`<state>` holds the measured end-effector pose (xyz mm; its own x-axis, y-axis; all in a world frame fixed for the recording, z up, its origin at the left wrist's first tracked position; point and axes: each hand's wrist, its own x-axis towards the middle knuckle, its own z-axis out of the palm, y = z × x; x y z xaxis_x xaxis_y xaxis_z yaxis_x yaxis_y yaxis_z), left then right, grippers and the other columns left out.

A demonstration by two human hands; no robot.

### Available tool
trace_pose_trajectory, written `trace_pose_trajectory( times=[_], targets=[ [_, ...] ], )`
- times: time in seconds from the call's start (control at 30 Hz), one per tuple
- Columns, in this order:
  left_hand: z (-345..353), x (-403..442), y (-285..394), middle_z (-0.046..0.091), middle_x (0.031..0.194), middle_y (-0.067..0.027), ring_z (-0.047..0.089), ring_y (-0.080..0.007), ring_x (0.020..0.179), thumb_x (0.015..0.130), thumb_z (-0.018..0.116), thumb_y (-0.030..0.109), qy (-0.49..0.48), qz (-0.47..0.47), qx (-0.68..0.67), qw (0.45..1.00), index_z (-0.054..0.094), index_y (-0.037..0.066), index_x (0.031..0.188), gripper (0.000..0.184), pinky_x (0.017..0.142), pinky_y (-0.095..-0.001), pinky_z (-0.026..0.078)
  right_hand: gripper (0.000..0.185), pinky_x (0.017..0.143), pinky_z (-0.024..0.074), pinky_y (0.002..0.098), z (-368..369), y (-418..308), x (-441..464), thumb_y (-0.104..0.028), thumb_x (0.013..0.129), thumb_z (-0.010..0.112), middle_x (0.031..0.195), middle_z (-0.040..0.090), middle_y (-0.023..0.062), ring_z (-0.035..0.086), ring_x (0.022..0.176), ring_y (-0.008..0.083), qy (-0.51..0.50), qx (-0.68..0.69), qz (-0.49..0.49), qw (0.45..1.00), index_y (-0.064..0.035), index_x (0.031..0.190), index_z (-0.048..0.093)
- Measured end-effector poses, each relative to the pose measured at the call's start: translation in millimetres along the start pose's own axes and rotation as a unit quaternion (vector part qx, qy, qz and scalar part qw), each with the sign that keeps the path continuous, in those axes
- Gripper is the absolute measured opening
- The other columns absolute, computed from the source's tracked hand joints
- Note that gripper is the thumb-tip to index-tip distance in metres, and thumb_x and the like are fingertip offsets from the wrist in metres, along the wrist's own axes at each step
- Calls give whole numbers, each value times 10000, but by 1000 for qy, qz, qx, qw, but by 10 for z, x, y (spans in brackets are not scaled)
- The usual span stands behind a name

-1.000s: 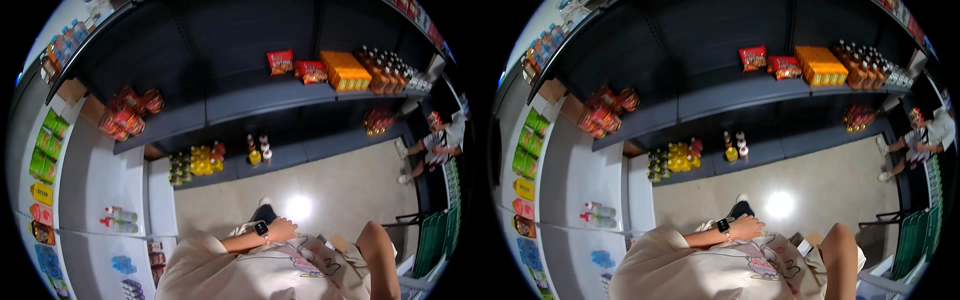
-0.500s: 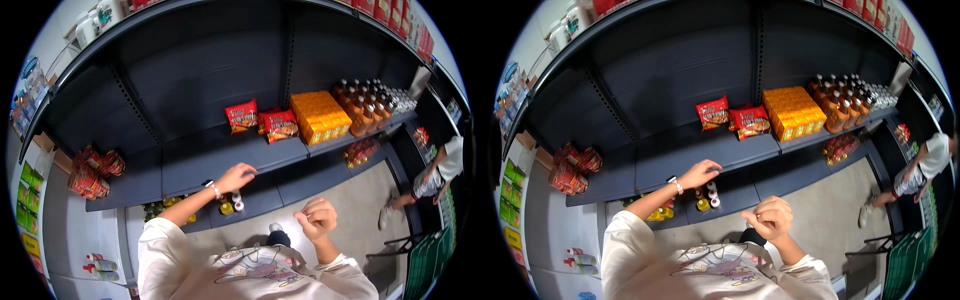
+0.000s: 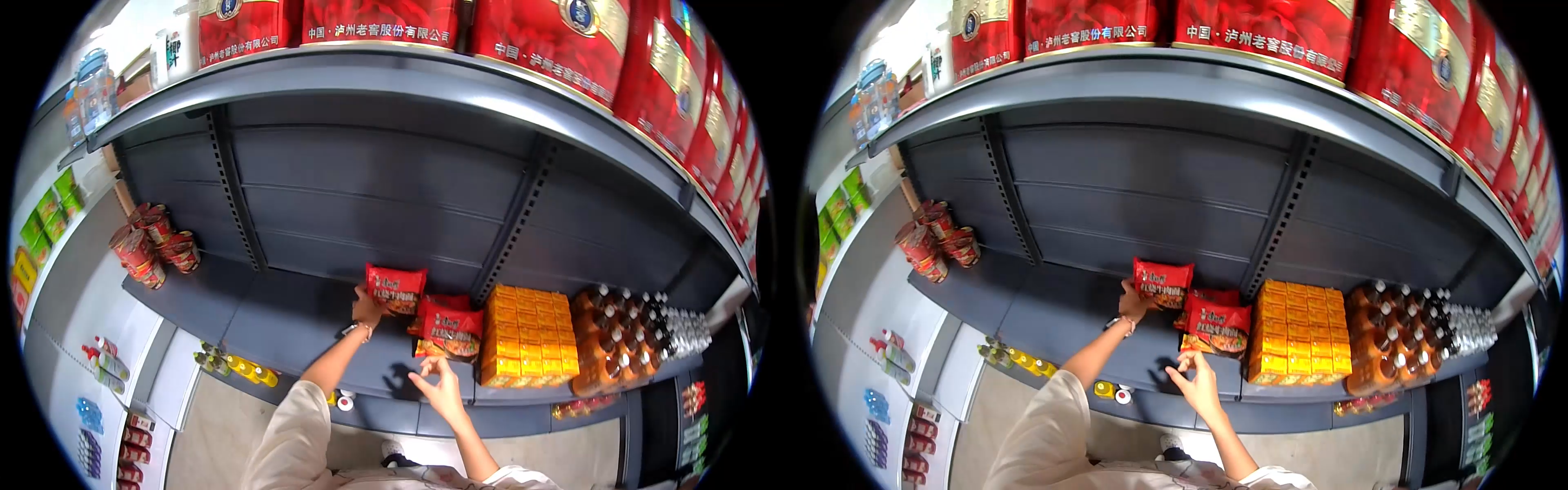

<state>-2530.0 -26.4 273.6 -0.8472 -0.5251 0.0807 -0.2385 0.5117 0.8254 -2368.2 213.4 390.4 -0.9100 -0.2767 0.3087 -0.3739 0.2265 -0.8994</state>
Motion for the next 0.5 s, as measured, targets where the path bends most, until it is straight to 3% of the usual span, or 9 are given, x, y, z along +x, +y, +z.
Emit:
trace_pose_trajectory(
  times=[0.03,0.13,0.2,0.23,0.33,0.43,0.47,0.5],
  targets=[
    [-108,-112,115,629,920,-213,596,-391,886,664,719,429,38,-45,-11,998,374,55,1234,764,761,-454,470,285,679,431,238,-31,80,9,-104,756,700,689,526,14,509,678,90,-47,-5,26,999,-32,950,505],
    [-203,-20,-314,625,945,-224,605,-376,888,683,711,401,-150,7,26,988,531,42,1100,579,761,-434,477,277,712,435,240,-2,339,14,-113,797,672,728,554,-3,531,710,79,-116,25,69,991,-26,986,489],
    [-262,-229,-509,624,927,-227,594,-370,922,707,696,374,-59,11,46,997,606,35,986,448,777,-434,471,275,679,441,228,90,492,1,-111,822,646,767,567,-4,538,733,63,-154,54,117,980,-24,1025,483],
    [-458,-416,-470,627,896,-222,587,-404,873,728,677,377,-37,17,32,999,590,30,1002,450,756,-444,468,303,685,445,230,190,727,-47,-109,826,639,839,570,21,545,749,79,-165,84,117,976,-24,1061,466],
    [-983,-1131,-566,611,812,-226,569,-424,805,817,586,211,60,38,95,993,548,21,877,203,702,-497,447,397,713,456,244,554,768,-150,-115,839,621,1009,542,80,555,804,126,-183,90,123,971,-32,1161,403],
    [-1675,-2101,-635,572,803,-224,574,-394,779,867,537,203,41,-74,-95,992,507,38,941,184,629,-438,430,491,745,468,274,1032,657,-281,-140,850,611,1094,499,114,554,849,164,-248,108,137,953,-44,1240,327],
    [-1740,-2458,-875,558,747,-192,585,-318,682,889,526,218,82,-51,-105,990,512,47,967,189,610,-383,437,522,755,472,285,1177,630,-376,-150,854,608,1113,485,123,553,862,175,-279,120,147,941,-48,1263,301],
    [-1863,-2831,-1040,552,697,-120,539,-202,615,902,520,220,48,-137,-154,977,520,38,973,195,599,-326,438,553,765,481,312,1317,577,-485,-158,859,602,1103,487,130,550,880,181,-334,163,196,908,-59,1284,262]
  ],
)
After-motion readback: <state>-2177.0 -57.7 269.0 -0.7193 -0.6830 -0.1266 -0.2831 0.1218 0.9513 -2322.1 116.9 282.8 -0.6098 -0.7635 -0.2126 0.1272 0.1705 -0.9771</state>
